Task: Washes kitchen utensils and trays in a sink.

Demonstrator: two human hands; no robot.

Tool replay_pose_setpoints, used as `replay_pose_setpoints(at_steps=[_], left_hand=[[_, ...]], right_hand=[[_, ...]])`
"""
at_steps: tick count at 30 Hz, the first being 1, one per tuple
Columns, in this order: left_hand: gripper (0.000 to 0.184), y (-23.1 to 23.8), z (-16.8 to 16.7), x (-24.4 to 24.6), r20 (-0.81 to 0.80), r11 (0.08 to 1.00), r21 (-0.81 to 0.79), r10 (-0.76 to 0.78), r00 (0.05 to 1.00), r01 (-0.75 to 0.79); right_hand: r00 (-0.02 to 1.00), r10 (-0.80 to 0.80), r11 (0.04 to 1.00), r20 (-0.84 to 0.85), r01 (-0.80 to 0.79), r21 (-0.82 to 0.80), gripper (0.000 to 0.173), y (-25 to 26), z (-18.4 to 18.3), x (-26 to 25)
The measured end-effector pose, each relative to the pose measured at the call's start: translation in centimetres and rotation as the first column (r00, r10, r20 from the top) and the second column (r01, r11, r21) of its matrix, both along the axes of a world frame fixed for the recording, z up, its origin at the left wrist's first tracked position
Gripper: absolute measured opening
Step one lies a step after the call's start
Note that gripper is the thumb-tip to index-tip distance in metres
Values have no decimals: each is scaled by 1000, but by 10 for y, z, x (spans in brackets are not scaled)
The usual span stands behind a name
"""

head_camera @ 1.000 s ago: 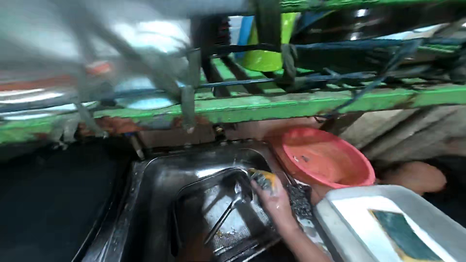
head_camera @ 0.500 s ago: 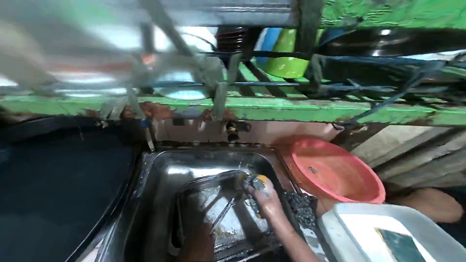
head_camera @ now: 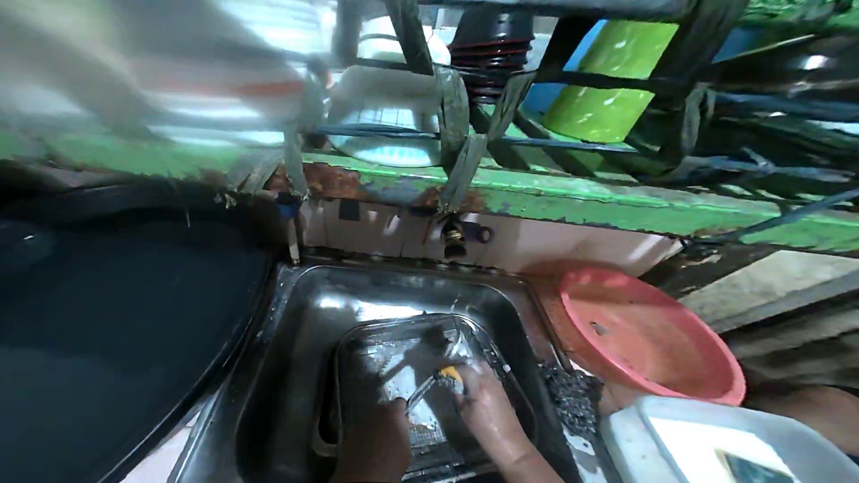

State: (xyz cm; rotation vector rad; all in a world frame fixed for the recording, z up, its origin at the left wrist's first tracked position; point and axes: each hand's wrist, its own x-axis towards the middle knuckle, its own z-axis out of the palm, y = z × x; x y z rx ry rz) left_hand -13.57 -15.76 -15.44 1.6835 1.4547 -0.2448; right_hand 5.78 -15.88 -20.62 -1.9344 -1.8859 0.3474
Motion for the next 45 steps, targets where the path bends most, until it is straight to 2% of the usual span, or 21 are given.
replay_pose_setpoints(at_steps=[1,3,5,6,7,8,9,11,12,14,15,20,22,24,27,30,34,37,41,43,45], left_hand=[[38,1,2,-1,-10,1000,-2,-11,1000,11],[38,2,-1,-3,-20,999,-10,-37,999,37],[37,4,-15,-5,35,1000,-19,6,999,-6],[37,7,-22,-6,87,998,-34,56,995,-53],[37,10,-28,-7,134,993,-56,109,985,-102],[38,13,-31,-8,170,986,-87,155,973,-142],[38,16,-33,-8,206,980,-111,188,960,-168],[37,17,-35,-1,291,965,-162,244,925,-204],[36,16,-34,7,339,948,-221,297,893,-231],[34,11,-30,19,395,888,-387,402,826,-247],[32,8,-29,20,398,870,-435,417,817,-232],[36,-2,-26,-6,326,919,-394,168,930,-28],[39,0,-25,-8,308,930,-368,106,945,16],[43,10,-18,-6,298,950,-304,30,954,65],[53,33,7,3,299,976,-217,53,953,14],[39,46,40,9,349,989,-117,126,928,-90],[45,41,66,4,455,989,19,121,882,-146],[35,28,73,2,635,946,15,241,734,-324],[19,9,69,10,857,807,-51,338,390,-588],[18,-3,65,17,923,751,-90,310,228,-654],[25,-8,60,20,976,744,-99,201,80,-661]], right_hand=[[1000,12,1000,-4,-12,24,32,0,-1,0],[999,-6,999,-31,4,-49,34,4,-6,10],[962,-193,973,-194,162,-162,34,10,-9,25],[859,-351,935,-374,301,-186,38,12,-10,31],[667,-475,873,-574,441,-209,42,13,-12,33],[446,-515,814,-731,521,-256,45,10,-11,29],[242,-509,782,-826,531,-326,45,4,-7,20],[-115,-485,764,-867,428,-484,37,-10,-2,-9],[-255,-501,759,-827,329,-561,41,-14,-1,-24],[-466,-500,772,-729,141,-620,55,-16,-3,-39],[-524,-470,789,-710,110,-604,58,-15,-3,-37],[-544,-273,828,-793,287,-481,54,1,15,0],[-557,-246,837,-793,290,-463,54,-1,19,-2],[-523,-267,855,-809,259,-450,50,-5,25,-11],[-385,-293,913,-875,159,-375,39,-14,38,-25],[-272,-236,959,-933,90,-269,33,-25,47,-18],[-180,-261,938,-948,187,-293,32,-45,39,11],[-181,-323,892,-929,270,-362,28,-59,27,24],[-98,-362,871,-927,319,-374,37,-59,27,13],[-64,-326,900,-943,285,-330,40,-55,39,-2],[-30,-256,939,-966,231,-256,37,-51,59,-18]])
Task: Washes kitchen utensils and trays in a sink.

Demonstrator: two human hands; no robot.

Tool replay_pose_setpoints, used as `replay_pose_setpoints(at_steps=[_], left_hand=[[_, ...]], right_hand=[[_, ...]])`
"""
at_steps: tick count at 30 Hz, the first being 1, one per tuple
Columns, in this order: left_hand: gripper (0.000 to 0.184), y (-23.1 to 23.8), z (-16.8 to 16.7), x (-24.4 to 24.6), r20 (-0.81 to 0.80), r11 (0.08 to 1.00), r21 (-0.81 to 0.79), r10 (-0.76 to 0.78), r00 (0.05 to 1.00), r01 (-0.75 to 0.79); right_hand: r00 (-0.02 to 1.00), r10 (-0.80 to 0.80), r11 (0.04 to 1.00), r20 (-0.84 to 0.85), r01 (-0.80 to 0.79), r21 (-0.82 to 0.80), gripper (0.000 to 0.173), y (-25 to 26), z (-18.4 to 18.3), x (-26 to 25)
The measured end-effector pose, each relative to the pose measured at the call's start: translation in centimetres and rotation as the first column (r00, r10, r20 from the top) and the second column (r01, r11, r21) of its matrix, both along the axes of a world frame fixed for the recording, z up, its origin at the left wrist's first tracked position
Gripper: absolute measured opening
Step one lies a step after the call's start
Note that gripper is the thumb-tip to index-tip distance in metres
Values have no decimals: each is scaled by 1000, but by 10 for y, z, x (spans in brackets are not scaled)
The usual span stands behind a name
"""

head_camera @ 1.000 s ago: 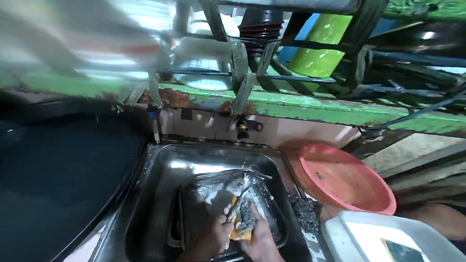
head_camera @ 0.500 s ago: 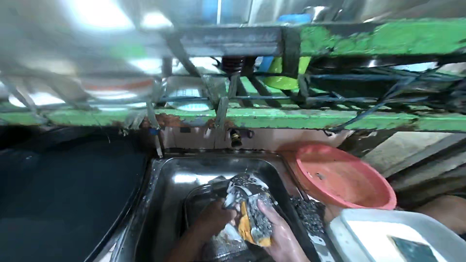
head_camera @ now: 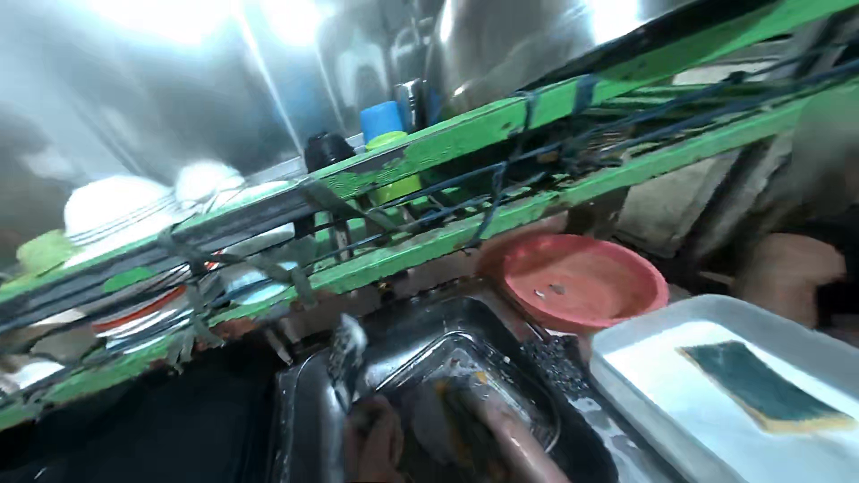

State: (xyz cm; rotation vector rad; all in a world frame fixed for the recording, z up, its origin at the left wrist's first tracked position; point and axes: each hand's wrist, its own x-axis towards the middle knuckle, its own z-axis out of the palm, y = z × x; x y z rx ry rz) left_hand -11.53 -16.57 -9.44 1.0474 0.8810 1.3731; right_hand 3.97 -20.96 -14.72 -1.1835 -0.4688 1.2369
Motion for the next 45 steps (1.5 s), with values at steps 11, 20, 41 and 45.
replay_pose_setpoints(at_steps=[11,20,41,45], left_hand=[[52,37,15,-21,437,947,316,-89,895,-60],[34,39,10,6,221,931,-355,176,959,-89],[40,69,-37,-3,459,991,130,-80,885,23],[37,72,-39,-6,450,983,169,-142,882,72]], right_hand=[[860,223,964,459,-264,24,51,-4,-31,-21],[947,-317,937,58,322,-136,63,14,-42,34],[895,95,972,436,12,-237,53,13,-32,74],[816,271,936,511,-100,-338,48,10,-22,97]])
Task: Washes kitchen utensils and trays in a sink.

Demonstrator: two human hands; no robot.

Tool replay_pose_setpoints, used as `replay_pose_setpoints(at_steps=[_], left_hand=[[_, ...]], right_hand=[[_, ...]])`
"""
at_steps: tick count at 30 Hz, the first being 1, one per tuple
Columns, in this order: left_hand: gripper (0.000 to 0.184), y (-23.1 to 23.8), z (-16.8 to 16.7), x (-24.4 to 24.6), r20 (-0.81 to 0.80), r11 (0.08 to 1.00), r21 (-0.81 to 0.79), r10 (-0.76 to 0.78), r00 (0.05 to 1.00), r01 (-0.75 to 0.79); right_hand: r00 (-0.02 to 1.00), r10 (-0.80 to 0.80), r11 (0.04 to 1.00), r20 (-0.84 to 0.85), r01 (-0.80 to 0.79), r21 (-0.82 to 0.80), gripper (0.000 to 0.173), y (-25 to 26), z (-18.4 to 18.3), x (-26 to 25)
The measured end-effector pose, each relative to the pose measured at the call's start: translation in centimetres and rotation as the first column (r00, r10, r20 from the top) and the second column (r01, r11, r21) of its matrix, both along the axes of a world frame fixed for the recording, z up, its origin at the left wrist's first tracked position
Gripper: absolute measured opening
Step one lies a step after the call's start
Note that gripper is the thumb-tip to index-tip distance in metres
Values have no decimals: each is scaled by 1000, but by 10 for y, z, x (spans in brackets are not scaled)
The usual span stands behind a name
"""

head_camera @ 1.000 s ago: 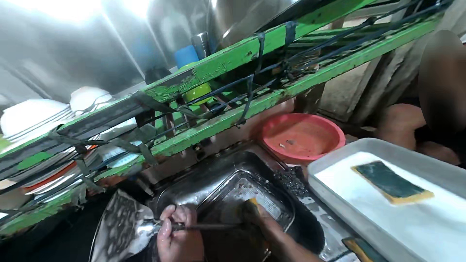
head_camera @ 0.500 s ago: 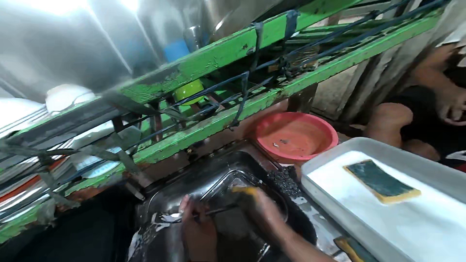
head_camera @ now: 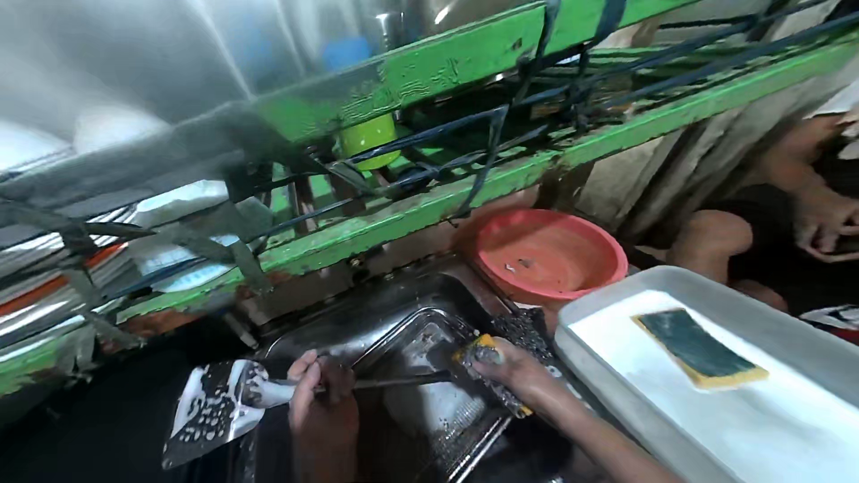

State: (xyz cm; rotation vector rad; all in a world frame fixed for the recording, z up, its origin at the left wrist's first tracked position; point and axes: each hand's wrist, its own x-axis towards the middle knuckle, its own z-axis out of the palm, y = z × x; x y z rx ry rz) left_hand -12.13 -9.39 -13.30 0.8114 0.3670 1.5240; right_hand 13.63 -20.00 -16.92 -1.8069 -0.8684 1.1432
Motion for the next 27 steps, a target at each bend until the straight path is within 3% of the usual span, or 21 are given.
replay_pose_setpoints(at_steps=[2,5,11,13,16,18,20,22,24,27], left_hand=[[39,-3,4,15,38,999,-52,14,999,-12],[41,-10,14,30,19,989,-135,67,998,-64],[40,-5,25,18,20,981,-166,107,994,-102],[41,4,24,11,8,969,-229,97,995,-93],[31,19,21,2,-107,925,-374,33,994,-71],[24,34,17,-2,-200,882,-469,-62,978,-40],[25,46,14,-2,-279,840,-543,-177,944,-3],[23,53,16,-2,-388,787,-617,-317,865,12],[26,55,18,-3,-527,753,-658,-470,709,10],[38,54,12,-4,-695,768,-639,-595,404,32]], right_hand=[[971,136,991,198,-135,-16,43,2,7,-13],[899,158,977,409,-204,70,34,-3,8,-48],[769,233,966,595,-255,-48,32,-9,-17,-32],[769,161,974,618,-227,28,29,-14,-5,-20],[730,-122,951,672,-108,290,30,-34,39,3],[662,-209,957,720,-14,291,39,-54,62,39],[595,-199,977,779,57,206,52,-75,61,85],[575,-75,995,815,98,22,58,-96,53,119],[607,58,986,793,88,-139,64,-106,53,124],[585,71,996,808,-83,-28,59,-88,60,98]])
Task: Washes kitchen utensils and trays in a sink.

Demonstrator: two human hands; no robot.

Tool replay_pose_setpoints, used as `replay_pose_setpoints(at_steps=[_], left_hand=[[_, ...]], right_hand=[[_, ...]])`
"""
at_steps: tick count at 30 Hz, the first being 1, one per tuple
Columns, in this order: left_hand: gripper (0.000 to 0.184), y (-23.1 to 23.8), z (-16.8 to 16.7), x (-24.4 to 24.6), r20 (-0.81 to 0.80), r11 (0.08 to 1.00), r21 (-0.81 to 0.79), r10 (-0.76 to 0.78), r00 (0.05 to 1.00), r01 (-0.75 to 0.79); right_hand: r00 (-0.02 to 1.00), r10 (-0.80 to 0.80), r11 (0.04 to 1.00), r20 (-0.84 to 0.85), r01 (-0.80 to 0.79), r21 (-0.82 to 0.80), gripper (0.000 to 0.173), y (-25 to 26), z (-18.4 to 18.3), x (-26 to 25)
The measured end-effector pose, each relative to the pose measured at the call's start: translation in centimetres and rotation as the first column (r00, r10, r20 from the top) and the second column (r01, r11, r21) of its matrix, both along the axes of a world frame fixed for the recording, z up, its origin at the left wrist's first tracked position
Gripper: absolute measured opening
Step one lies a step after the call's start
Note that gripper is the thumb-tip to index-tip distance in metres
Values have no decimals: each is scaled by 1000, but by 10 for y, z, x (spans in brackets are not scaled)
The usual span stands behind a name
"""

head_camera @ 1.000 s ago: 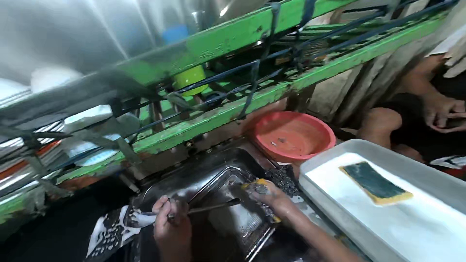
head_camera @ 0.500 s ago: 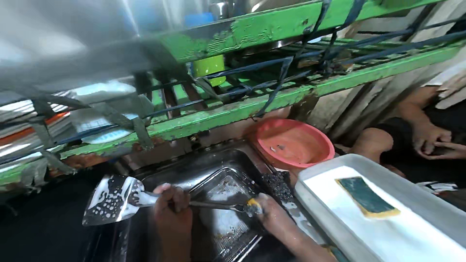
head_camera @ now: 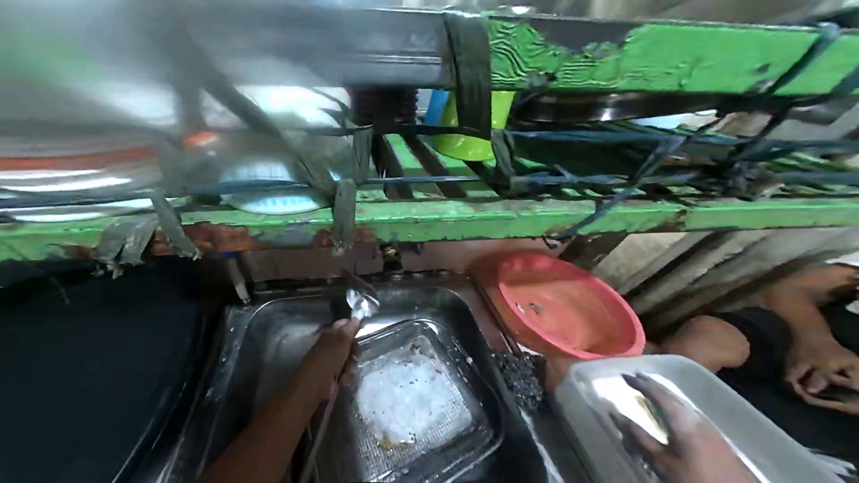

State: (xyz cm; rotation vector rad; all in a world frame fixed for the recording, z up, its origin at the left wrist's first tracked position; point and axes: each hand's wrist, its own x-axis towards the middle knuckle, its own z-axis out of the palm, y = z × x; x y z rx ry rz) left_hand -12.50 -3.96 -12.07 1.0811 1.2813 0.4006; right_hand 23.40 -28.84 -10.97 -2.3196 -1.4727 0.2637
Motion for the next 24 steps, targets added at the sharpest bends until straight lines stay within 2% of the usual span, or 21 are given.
replay_pose_setpoints(at_steps=[2,4,7,9,10,11,12,13,14,16,17,19,21,23,24], left_hand=[[43,-2,-4,1,-167,981,63,-169,971,181],[44,-3,-2,5,-326,937,76,-301,896,342],[43,-1,-5,11,-492,856,33,-435,754,516],[41,2,-15,13,-526,836,22,-457,717,549],[41,3,-19,13,-530,833,19,-461,712,553],[41,4,-21,12,-525,838,11,-459,717,545],[40,4,-22,11,-516,845,-1,-458,724,534],[40,5,-23,10,-502,854,-19,-459,733,521],[41,7,-25,7,-491,860,-37,-459,740,509],[41,11,-30,1,-467,871,-71,-460,755,487],[42,13,-32,-2,-448,876,-86,-460,767,475],[46,14,-33,-4,-406,887,-118,-453,794,445],[47,15,-31,1,-379,895,-138,-444,812,425],[45,17,-29,9,-378,892,-146,-450,809,428],[43,18,-31,14,-385,888,-147,-457,802,435]], right_hand=[[993,118,971,17,-119,209,52,34,15,-33],[979,198,891,49,-200,407,48,82,31,-68],[957,275,801,89,-279,529,36,155,63,-116],[955,281,855,98,-295,426,25,194,83,-145],[957,268,923,107,-287,254,28,210,92,-157],[969,237,972,66,-236,-22,37,226,102,-167],[979,203,949,16,-192,-248,43,243,107,-171],[986,161,930,-35,-164,-328,44,256,102,-168],[989,127,928,-68,-143,-343,43,267,95,-162],[995,91,965,-47,-100,-241,38,280,65,-142],[995,88,963,-38,-94,-251,38,277,65,-138],[992,124,923,0,-116,-368,42,267,83,-139],[980,191,860,54,-140,-491,45,276,78,-132],[952,288,896,100,-232,-379,40,289,31,-111],[958,276,931,81,-245,-269,39,287,11,-111]])
